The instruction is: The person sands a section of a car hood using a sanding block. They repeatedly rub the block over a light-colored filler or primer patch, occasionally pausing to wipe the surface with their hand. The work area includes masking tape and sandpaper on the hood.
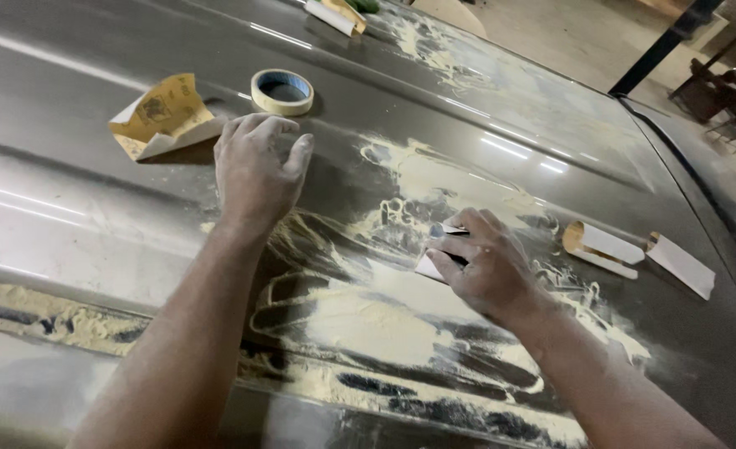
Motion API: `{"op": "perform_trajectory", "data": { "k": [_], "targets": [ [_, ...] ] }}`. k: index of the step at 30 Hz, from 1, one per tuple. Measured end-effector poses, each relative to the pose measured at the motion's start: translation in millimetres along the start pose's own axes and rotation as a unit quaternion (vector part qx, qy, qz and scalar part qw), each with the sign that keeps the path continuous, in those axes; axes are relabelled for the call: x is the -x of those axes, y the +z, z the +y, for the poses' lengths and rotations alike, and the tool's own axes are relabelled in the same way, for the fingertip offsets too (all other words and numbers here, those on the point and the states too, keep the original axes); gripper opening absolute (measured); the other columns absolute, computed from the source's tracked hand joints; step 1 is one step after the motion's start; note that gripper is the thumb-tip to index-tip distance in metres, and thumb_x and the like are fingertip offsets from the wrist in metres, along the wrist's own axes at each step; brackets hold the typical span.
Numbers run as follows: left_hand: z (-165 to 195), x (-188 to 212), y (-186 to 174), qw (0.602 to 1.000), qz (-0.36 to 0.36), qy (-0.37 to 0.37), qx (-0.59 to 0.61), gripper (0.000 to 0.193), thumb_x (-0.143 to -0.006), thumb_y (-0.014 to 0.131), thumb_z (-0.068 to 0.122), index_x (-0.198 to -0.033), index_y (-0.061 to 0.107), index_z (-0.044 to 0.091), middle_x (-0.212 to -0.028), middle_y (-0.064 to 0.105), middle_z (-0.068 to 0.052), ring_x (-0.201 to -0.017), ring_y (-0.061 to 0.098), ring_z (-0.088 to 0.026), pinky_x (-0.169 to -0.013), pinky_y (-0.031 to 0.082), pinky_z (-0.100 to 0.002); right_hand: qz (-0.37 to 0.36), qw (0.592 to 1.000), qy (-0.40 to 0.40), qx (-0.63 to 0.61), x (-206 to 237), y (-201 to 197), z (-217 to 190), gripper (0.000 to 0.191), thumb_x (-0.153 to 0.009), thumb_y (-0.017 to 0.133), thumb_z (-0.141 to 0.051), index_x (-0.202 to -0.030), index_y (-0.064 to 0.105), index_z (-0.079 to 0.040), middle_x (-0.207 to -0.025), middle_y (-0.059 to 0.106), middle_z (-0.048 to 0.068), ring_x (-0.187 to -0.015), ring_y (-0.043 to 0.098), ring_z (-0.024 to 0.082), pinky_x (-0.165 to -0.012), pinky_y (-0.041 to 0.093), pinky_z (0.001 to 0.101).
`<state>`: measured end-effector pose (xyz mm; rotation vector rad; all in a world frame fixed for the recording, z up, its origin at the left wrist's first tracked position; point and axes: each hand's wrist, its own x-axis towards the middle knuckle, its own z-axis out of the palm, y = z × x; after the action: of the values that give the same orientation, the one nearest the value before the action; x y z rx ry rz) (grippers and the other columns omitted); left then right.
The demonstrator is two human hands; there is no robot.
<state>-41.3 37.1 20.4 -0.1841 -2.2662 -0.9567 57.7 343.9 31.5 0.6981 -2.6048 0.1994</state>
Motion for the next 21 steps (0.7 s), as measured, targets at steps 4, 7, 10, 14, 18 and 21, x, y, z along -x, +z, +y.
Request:
{"op": "perform_trajectory", "data": {
  "k": [4, 7, 10, 14, 18, 21],
  "targets": [
    [-2, 0, -2, 1.0, -0.01, -0.017, 0.0, 0.028, -0.095, 0.073, 0.032, -0.112, 0.076, 0.01, -0.123, 0.069, -0.011, -0.126, 0.053, -0.03, -0.111, 0.034, -0.051, -0.084, 0.996, 0.037, -0.022, 4, -9, -4, 0.02, -0.087, 0.077, -0.028, -0.095, 0.083, -0.011, -0.094, 0.066, 0.006, -0.089, 0.062, 0.019, -0.078, 0.059, 0.0347],
    [1, -3, 1, 1.0, -0.004, -0.024, 0.006, 0.027, -0.095, 0.072, 0.033, -0.111, 0.076, 0.011, -0.124, 0.069, -0.01, -0.126, 0.053, -0.029, -0.112, 0.033, -0.05, -0.053, 0.998, -0.019, -0.006, 0, -2, 0, 0.018, -0.087, 0.077, -0.025, -0.091, 0.083, -0.009, -0.096, 0.067, 0.007, -0.091, 0.061, 0.018, -0.078, 0.058, 0.0347],
    [4, -3, 5, 1.0, -0.011, -0.005, 0.01, 0.029, -0.094, 0.073, 0.034, -0.11, 0.076, 0.01, -0.123, 0.069, -0.011, -0.127, 0.052, -0.03, -0.112, 0.032, -0.051, -0.047, 0.998, -0.02, 0.036, -1, 4, 6, 0.017, -0.091, 0.077, -0.025, -0.096, 0.082, -0.009, -0.095, 0.067, 0.007, -0.089, 0.061, 0.017, -0.072, 0.06, 0.0292],
    [6, -2, 5, 1.0, -0.004, 0.004, 0.001, 0.03, -0.096, 0.073, 0.034, -0.113, 0.076, 0.01, -0.125, 0.069, -0.012, -0.127, 0.054, -0.031, -0.113, 0.033, -0.051, -0.033, 0.999, -0.036, 0.0, 5, 1, 10, 0.015, -0.086, 0.078, -0.022, -0.092, 0.081, -0.009, -0.098, 0.067, 0.009, -0.091, 0.063, 0.019, -0.076, 0.062, 0.031],
    [6, -4, 4, 1.0, 0.017, 0.001, 0.004, 0.027, -0.094, 0.074, 0.034, -0.108, 0.077, 0.01, -0.123, 0.069, -0.012, -0.125, 0.055, -0.031, -0.112, 0.032, -0.052, -0.042, 0.997, -0.059, -0.007, -1, 0, 8, 0.015, -0.082, 0.08, -0.025, -0.085, 0.082, -0.011, -0.096, 0.07, 0.006, -0.09, 0.065, 0.018, -0.077, 0.061, 0.0336],
    [6, -4, 6, 0.999, 0.014, 0.045, -0.012, 0.03, -0.093, 0.075, 0.033, -0.109, 0.076, 0.008, -0.121, 0.069, -0.015, -0.122, 0.055, -0.036, -0.108, 0.035, -0.051, 0.006, 0.997, -0.071, 0.002, -5, 2, 5, 0.014, -0.085, 0.078, -0.021, -0.087, 0.08, -0.007, -0.1, 0.071, 0.009, -0.092, 0.065, 0.022, -0.078, 0.061, 0.0339]
  ]
}}
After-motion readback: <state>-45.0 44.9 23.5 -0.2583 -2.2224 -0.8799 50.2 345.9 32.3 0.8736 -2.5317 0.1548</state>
